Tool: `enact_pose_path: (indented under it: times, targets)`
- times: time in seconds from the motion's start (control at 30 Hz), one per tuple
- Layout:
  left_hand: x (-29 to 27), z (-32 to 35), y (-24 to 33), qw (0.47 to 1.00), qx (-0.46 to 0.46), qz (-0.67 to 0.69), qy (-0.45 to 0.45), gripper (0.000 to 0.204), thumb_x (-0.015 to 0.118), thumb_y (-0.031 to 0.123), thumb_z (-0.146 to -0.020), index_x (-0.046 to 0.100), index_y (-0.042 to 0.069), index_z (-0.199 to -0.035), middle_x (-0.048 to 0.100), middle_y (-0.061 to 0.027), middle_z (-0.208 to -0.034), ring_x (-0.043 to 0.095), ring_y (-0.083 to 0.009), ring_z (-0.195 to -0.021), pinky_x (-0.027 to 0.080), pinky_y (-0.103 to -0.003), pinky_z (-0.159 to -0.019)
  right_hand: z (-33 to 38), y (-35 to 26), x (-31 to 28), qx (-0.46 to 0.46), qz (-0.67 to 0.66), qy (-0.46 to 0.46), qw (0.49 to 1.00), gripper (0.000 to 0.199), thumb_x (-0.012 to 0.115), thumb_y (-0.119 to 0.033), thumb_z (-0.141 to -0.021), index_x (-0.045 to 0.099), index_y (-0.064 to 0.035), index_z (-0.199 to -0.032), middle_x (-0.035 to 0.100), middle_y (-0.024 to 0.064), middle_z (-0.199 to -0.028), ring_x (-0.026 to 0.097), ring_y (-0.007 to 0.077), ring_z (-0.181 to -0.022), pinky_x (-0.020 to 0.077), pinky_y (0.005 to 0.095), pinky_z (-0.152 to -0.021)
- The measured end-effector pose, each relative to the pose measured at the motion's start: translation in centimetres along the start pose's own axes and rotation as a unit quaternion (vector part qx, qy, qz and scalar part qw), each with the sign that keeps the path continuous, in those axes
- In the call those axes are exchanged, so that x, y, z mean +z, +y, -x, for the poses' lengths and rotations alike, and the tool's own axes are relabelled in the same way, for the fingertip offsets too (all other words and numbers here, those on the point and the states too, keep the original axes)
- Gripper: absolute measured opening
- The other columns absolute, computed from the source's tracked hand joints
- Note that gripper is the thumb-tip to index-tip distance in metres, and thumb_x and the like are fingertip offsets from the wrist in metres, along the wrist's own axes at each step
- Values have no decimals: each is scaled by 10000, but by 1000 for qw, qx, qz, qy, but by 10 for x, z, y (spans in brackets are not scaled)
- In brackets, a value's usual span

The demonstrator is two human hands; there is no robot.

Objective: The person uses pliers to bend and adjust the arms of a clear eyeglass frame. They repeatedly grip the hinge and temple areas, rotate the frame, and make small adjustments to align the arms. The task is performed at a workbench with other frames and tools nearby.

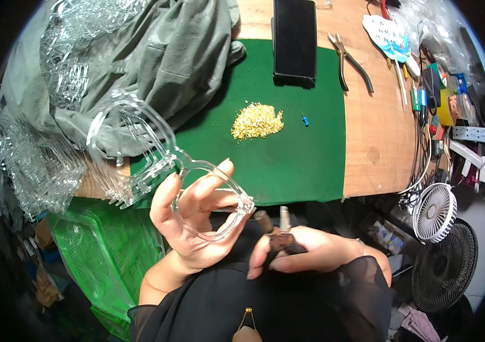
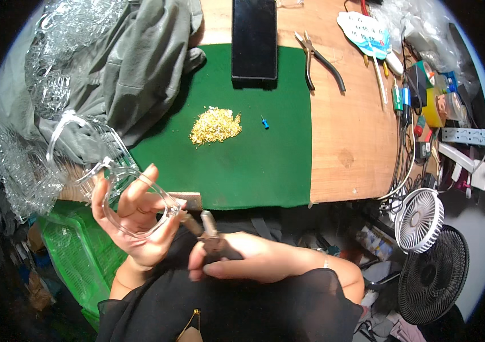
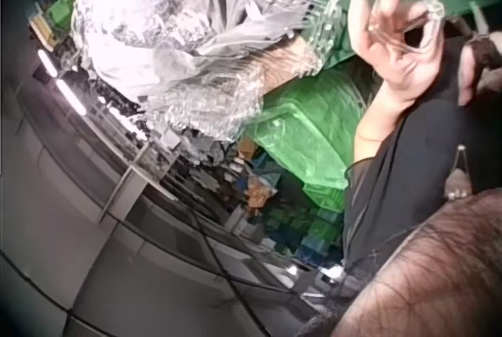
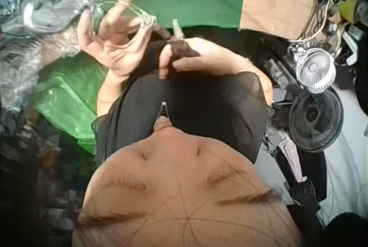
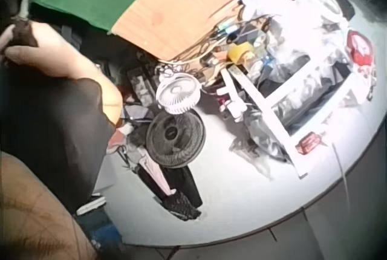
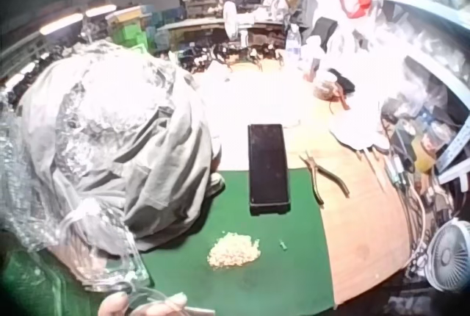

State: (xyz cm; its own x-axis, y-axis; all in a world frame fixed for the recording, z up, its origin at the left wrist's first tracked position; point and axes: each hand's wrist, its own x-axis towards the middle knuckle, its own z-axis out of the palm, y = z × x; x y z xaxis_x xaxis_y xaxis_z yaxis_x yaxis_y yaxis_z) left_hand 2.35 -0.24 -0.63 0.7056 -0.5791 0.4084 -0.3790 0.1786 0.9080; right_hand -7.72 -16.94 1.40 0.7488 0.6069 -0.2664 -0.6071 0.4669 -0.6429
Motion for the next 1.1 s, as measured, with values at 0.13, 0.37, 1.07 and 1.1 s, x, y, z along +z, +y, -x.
enact_pose_path:
  times: [0.13, 0.37, 1.07, 1.1]
  targets:
    - [0, -4, 1, 997, -23, 77, -16, 975, 643, -165, -700, -3, 118, -1371, 412, -313, -1259, 640, -251, -868, 525, -312, -748, 16, -15, -5, -15, 130, 221, 966, 127, 565, -106, -871, 554, -21, -964, 591, 39, -920, 535, 111, -880, 413, 260, -814]
    - [2, -11, 13, 940, -140, 311, 21, 992, 612, -117, -741, -83, 140, -1401, 392, -287, -1273, 605, -173, -801, 507, -301, -737, -28, 18, -68, -189, 566, 414, 688, 121, 585, 18, -773, 550, -7, -887, 552, 94, -771, 548, 205, -687, 435, 309, -616]
    - [-20, -3, 23, 893, -193, 398, 80, 907, 627, -11, -757, -23, 60, -1385, 478, -264, -1134, 539, -121, -625, 482, -244, -598, -33, 1, -56, -110, 684, 295, 658, 370, 600, 28, -646, 509, -24, -1001, 500, 118, -1005, 532, 296, -892, 426, 379, -776]
    - [-18, -3, 22, 904, -176, 381, 75, 887, 602, -46, -747, -10, 51, -1382, 483, -264, -1132, 555, -123, -651, 489, -248, -621, -36, -1, -55, -132, 721, 311, 604, 399, 602, 13, -646, 513, -7, -1034, 504, 110, -1018, 535, 273, -869, 427, 370, -745]
